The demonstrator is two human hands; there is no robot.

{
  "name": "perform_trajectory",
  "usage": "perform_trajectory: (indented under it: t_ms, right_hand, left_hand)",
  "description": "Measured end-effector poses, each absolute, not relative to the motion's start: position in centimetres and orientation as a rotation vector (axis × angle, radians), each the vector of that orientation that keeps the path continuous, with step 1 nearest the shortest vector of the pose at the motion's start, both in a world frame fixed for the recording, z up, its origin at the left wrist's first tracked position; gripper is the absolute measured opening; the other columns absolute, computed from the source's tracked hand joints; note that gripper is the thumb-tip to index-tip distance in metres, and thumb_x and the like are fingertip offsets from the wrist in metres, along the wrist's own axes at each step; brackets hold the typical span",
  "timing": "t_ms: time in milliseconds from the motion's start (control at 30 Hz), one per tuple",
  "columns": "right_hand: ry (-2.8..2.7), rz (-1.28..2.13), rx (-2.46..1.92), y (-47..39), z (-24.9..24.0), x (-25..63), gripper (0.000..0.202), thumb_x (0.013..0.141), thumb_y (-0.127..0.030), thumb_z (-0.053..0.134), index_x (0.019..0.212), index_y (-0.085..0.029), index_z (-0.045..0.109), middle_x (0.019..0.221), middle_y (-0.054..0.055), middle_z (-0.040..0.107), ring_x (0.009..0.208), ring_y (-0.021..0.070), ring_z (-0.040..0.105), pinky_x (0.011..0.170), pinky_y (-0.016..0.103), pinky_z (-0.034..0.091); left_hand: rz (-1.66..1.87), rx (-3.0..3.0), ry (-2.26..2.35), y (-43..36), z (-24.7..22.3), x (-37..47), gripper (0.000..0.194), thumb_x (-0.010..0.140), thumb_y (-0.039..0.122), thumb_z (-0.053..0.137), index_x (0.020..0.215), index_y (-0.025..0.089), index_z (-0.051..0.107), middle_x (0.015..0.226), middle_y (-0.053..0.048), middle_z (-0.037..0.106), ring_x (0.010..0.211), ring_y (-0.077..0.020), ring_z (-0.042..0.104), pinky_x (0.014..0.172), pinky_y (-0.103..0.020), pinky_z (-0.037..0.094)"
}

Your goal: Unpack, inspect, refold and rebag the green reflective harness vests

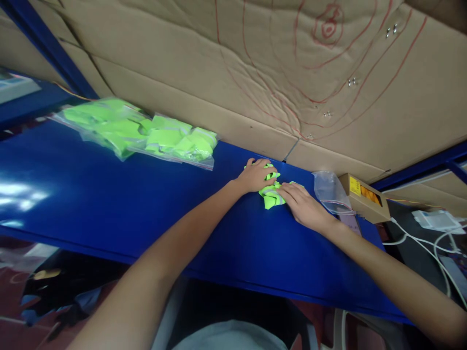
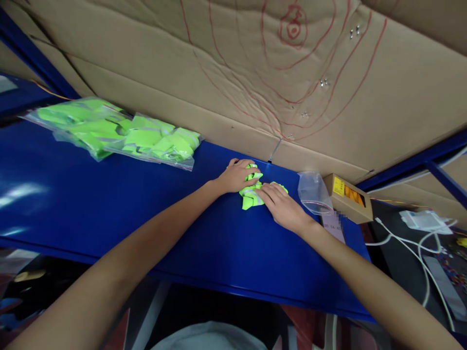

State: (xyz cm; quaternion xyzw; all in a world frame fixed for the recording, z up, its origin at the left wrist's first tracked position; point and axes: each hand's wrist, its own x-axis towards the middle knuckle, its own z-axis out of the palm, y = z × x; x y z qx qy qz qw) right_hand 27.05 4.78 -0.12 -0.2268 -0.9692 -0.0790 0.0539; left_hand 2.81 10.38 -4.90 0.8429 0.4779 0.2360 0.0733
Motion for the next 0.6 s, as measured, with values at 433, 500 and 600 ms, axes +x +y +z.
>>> perform_trajectory:
  t_ms: [433,500,600]
  right_hand:
    - [-2.984,0.384,-0.760,3.0,4.8,25.3,0.052,0.103,-0.020,0.050,0.154,-0.024,0.043,0.134,0.013,0.070,0.115,0.0279,0.071,0.092,0.042,0.060]
    - [-3.029,0.507,-0.781,3.6,5.4,24.9,0.052,0.103,-0.022,0.051,0.155,-0.026,0.044,0.136,0.011,0.070,0.117,0.0272,0.070,0.094,0.041,0.060]
    - [-3.073,0.669,-0.817,5.1,5.3,24.6,0.051,0.102,-0.029,0.054,0.153,-0.026,0.050,0.128,0.008,0.074,0.104,0.0246,0.074,0.090,0.038,0.061]
  left_hand:
    - [0.533,2.541,1.354,9.1,-4.0,3.2,0.052,0.100,0.063,0.049,0.140,0.033,0.064,0.159,-0.014,0.047,0.150,-0.0350,0.038,0.120,-0.073,0.016]
    - [0.494,2.564,1.298,8.9,-3.9,3.2,0.052,0.102,0.062,0.046,0.142,0.035,0.062,0.162,-0.013,0.044,0.152,-0.0353,0.035,0.120,-0.073,0.014]
    - [0.459,2.580,1.263,8.9,-3.9,3.2,0.049,0.104,0.059,0.043,0.143,0.037,0.062,0.165,-0.011,0.042,0.154,-0.0347,0.033,0.121,-0.073,0.012]
